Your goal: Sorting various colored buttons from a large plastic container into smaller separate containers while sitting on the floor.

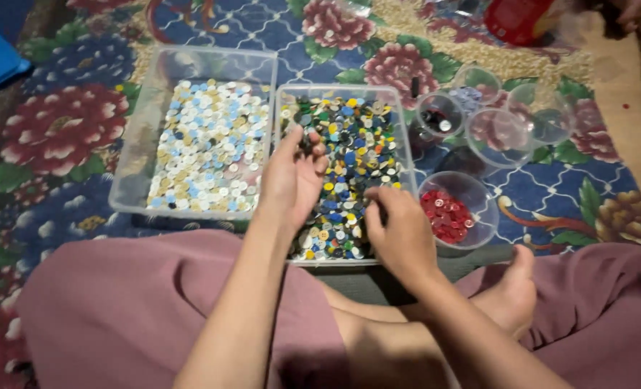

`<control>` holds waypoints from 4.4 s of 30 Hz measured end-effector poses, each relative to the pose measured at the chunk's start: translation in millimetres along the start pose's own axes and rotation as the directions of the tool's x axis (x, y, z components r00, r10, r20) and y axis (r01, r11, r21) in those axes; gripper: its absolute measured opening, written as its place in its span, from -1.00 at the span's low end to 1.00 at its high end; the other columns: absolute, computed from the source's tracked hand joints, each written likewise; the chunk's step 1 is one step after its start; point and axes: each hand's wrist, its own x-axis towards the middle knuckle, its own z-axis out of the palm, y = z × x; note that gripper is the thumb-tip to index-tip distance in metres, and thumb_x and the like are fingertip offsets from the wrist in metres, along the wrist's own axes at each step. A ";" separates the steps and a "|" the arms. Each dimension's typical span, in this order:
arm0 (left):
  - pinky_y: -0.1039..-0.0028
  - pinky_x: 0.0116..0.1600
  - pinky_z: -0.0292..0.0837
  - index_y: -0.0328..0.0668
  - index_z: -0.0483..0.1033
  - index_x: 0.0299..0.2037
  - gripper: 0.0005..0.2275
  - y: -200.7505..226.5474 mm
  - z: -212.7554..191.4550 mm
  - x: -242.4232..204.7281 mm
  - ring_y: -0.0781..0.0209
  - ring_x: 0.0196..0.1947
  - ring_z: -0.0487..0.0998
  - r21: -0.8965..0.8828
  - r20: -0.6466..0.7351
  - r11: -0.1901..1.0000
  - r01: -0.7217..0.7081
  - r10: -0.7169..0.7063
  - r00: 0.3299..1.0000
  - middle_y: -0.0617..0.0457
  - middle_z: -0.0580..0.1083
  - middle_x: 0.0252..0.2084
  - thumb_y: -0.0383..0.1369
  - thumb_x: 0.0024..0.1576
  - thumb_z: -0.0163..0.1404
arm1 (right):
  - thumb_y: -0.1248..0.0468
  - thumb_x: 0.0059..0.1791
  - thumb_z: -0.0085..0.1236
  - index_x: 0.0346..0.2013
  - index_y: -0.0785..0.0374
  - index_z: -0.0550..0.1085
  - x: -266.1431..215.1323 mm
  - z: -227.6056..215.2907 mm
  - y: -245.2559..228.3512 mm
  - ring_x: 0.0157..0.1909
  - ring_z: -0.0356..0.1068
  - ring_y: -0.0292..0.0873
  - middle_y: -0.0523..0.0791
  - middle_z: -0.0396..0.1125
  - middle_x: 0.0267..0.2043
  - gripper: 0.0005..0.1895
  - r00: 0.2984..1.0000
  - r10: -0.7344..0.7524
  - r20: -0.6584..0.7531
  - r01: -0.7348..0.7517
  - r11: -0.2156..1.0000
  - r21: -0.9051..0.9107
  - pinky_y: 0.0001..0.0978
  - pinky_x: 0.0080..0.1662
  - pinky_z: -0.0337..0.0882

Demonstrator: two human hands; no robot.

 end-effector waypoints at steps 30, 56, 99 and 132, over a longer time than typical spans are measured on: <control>0.38 0.07 0.57 -0.33 0.33 0.25 -0.49 -47.1 -24.8 4.4 0.04 -0.03 0.53 0.116 -0.196 0.921 0.373 -0.347 0.917 -0.11 0.34 -0.03 -0.05 0.30 -0.25 | 0.20 0.05 0.15 -0.02 0.09 0.65 67.2 -6.8 -0.9 -0.30 0.46 -0.08 0.00 0.51 -0.24 -0.75 0.828 0.386 0.407 -0.512 0.816 0.268 -0.21 -0.25 0.49; 0.23 -0.11 0.58 -0.11 0.62 -0.03 -0.78 -22.0 -1.9 -30.1 -0.06 -0.07 0.59 0.971 -0.082 0.238 0.033 0.200 0.976 -0.05 0.51 -0.15 -0.34 0.19 -0.04 | 0.20 0.00 0.29 -0.24 0.13 0.67 88.2 12.0 26.9 -0.06 0.53 0.19 0.04 0.55 -0.29 -0.88 0.855 0.347 0.387 -0.360 0.932 -0.041 0.02 -0.01 0.48; 0.46 -0.33 0.46 -0.17 0.36 -0.17 -0.82 -27.8 -18.5 8.8 -0.04 -0.28 0.63 0.088 -0.130 0.974 0.208 -0.196 0.972 0.10 0.32 -0.36 -0.26 0.23 -0.23 | 0.46 0.15 -0.04 -0.24 0.69 0.48 151.6 40.8 53.6 -0.25 0.47 0.50 0.37 0.40 -0.36 -0.76 0.960 0.260 0.104 -0.251 0.963 -0.094 0.16 -0.32 0.53; -0.04 -0.05 0.54 -0.22 0.53 -0.11 -0.56 -16.0 -2.4 -21.9 -0.31 0.02 0.56 0.989 -0.150 0.032 0.146 0.269 0.951 -0.24 0.53 -0.17 -0.08 0.35 -0.38 | 0.16 0.01 0.27 -0.25 0.25 0.55 170.0 89.9 112.4 -0.01 0.50 0.27 0.07 0.50 -0.26 -0.79 0.890 0.373 0.262 -0.362 0.928 -0.090 0.17 -0.05 0.49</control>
